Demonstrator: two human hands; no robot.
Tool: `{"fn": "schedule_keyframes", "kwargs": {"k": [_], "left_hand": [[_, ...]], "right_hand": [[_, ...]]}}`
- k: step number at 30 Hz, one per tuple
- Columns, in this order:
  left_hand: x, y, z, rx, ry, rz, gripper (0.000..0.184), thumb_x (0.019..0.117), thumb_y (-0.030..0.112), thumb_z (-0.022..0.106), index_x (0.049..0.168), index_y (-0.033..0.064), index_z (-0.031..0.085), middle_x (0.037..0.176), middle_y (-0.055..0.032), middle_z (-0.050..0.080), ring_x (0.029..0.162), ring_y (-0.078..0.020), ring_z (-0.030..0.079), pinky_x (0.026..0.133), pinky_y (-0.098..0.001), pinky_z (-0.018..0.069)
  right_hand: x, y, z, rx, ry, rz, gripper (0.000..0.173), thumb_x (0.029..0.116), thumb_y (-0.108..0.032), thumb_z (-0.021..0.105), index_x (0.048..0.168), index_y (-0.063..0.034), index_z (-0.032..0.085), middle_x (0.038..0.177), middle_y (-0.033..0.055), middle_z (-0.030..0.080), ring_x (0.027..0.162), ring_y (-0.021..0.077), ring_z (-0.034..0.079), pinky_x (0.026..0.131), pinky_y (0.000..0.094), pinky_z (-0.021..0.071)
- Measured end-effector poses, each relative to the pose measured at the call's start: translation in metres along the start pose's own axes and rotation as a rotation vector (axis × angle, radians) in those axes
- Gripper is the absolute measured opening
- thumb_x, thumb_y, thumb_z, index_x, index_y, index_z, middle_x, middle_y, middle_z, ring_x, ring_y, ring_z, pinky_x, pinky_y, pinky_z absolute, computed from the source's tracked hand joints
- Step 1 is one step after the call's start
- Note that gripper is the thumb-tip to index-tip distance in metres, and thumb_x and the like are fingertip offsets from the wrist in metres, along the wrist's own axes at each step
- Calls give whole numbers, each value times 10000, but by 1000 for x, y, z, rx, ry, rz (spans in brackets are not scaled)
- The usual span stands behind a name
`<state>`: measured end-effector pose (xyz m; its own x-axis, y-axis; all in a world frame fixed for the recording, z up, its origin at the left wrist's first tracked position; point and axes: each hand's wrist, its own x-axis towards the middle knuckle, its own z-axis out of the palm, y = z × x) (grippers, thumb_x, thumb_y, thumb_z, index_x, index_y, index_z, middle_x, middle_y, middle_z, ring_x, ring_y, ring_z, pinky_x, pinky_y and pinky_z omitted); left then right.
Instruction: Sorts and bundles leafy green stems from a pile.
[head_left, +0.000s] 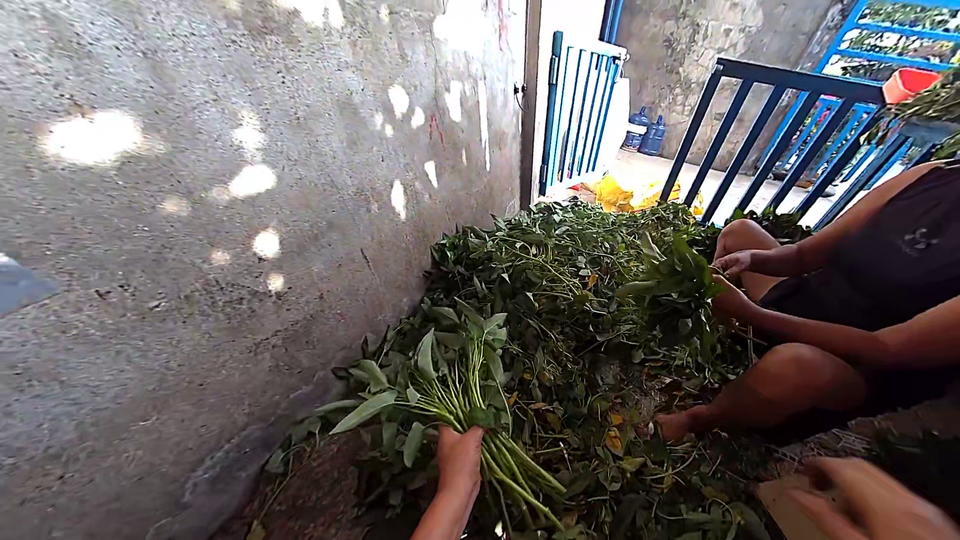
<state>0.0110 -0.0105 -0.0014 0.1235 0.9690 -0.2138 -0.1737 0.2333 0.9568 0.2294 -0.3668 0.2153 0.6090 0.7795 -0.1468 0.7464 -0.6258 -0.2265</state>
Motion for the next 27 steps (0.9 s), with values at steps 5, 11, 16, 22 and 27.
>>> {"fn": "schedule_keyframes", "kwargs": {"k": [5,11,16,22,27], "left_hand": [[-19,8,-8,-94,73,-18,696,825,-137,689,1441,-50,378,1275,-222,596,1096,-224,654,909,-366,582],[-7,18,-44,-161,219,-30,749,816,-175,684,1471,-41,348,1355,-236,547,1174,-251,614,964,-376,553],[11,16,-52,-185,285,-63,642,849,-118,685,1418,-60,394,1245,-242,595,1066,-260,647,897,-392,570],[44,7,-69,-247,300,-76,650,843,-105,708,1404,-56,385,1107,-231,635,901,-260,689,779,-389,605],[39,6,-62,-138,19,-39,625,817,-69,698,1368,-67,405,1033,-196,670,847,-227,707,756,-361,619]], "right_hand": [[119,-130,150,249,-360,-393,566,983,-437,671,1351,-14,596,1281,227,638,1139,376,661,990,558,534],[162,-207,222,480,-340,-561,294,1013,-217,589,1152,18,700,1106,192,708,1071,299,682,997,452,527],[164,-218,226,651,-271,-417,295,1030,-202,544,1112,28,709,1015,173,713,953,253,695,915,411,552],[187,-173,209,311,-358,-103,308,1045,-165,511,1233,41,641,1162,235,676,1029,364,691,923,530,555],[190,-161,180,327,-390,-213,668,991,-425,625,1488,1,488,1567,245,423,1431,415,440,1162,607,367]]}}
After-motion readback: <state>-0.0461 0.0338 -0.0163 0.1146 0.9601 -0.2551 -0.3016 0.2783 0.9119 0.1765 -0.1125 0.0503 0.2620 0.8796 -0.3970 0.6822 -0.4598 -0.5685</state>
